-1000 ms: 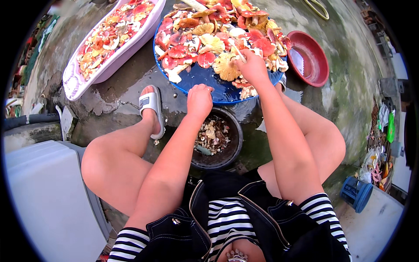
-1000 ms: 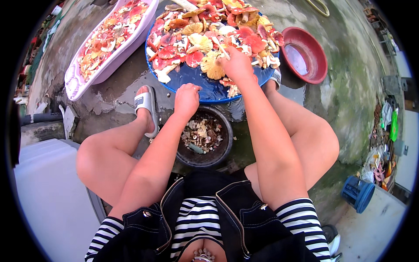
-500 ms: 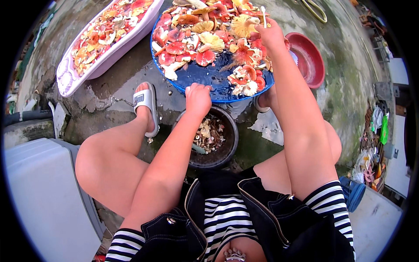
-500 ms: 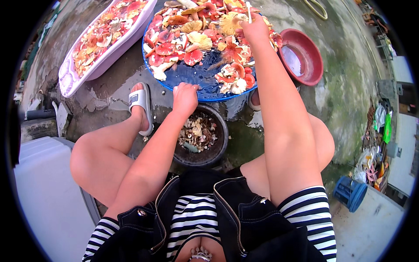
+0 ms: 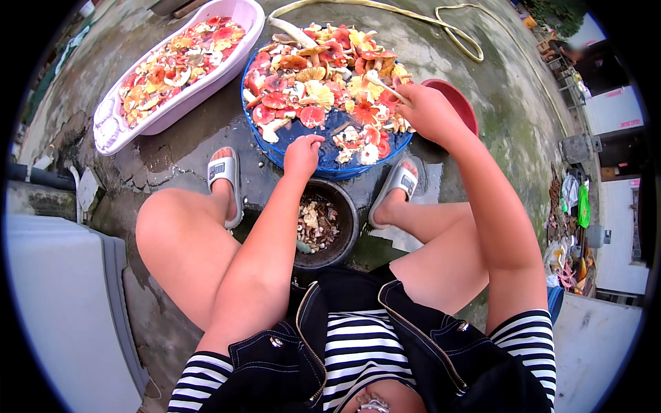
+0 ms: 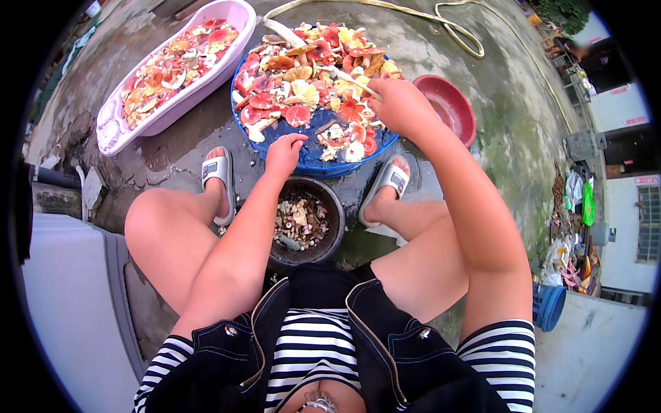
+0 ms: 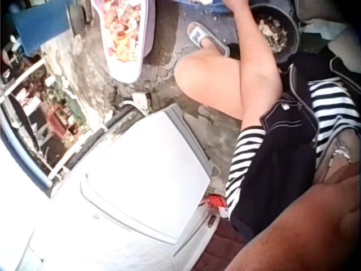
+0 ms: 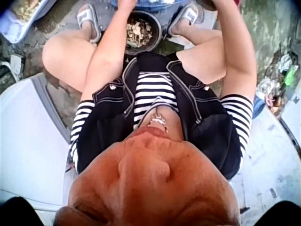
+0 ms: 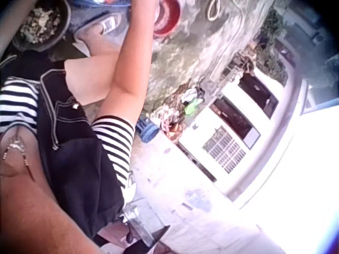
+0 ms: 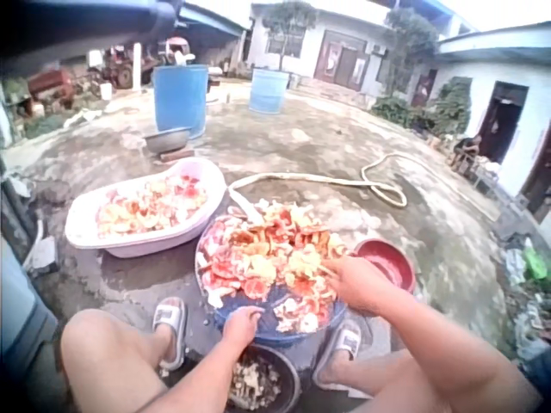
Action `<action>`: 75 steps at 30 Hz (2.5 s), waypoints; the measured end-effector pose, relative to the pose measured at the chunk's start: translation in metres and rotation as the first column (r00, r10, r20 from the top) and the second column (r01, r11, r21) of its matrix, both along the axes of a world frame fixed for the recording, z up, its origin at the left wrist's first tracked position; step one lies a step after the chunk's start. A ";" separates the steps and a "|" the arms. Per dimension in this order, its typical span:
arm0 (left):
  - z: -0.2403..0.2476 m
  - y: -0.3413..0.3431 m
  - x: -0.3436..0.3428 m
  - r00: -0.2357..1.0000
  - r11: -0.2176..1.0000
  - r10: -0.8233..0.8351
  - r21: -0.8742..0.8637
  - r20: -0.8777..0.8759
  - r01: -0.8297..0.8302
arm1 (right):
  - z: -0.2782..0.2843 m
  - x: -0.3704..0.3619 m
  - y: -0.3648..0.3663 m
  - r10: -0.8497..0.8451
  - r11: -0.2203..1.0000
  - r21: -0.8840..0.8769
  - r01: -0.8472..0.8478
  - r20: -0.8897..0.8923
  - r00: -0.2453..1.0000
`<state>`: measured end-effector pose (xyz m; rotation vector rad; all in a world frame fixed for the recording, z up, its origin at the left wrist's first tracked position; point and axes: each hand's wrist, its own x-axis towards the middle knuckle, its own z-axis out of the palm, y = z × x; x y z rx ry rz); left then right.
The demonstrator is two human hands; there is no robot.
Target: The person cleans dirt and debris from a variety of colorful mushrooms by hand using a small brush, placing the cleaned items into a separate basin.
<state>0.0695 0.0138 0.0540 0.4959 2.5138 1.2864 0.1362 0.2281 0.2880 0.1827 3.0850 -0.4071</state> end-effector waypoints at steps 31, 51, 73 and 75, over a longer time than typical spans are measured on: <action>-0.018 0.123 -0.060 0.766 0.634 -0.641 -0.599 -0.055 0.488 | -0.014 0.012 0.072 -0.264 0.887 -0.445 0.121 -0.275 0.925; 0.048 0.201 0.005 0.781 0.709 -0.618 -0.489 -0.086 0.507 | -0.013 0.032 0.092 -0.308 0.881 -0.455 0.132 -0.339 0.889; 0.083 0.036 -0.031 0.937 0.943 0.042 0.295 0.347 -0.152 | -0.023 0.012 0.066 -0.197 0.906 -0.419 0.063 -0.284 0.939; 0.081 0.009 -0.010 0.989 0.985 0.081 0.141 0.123 -0.099 | -0.020 0.010 0.062 -0.183 0.916 -0.395 0.063 -0.273 0.944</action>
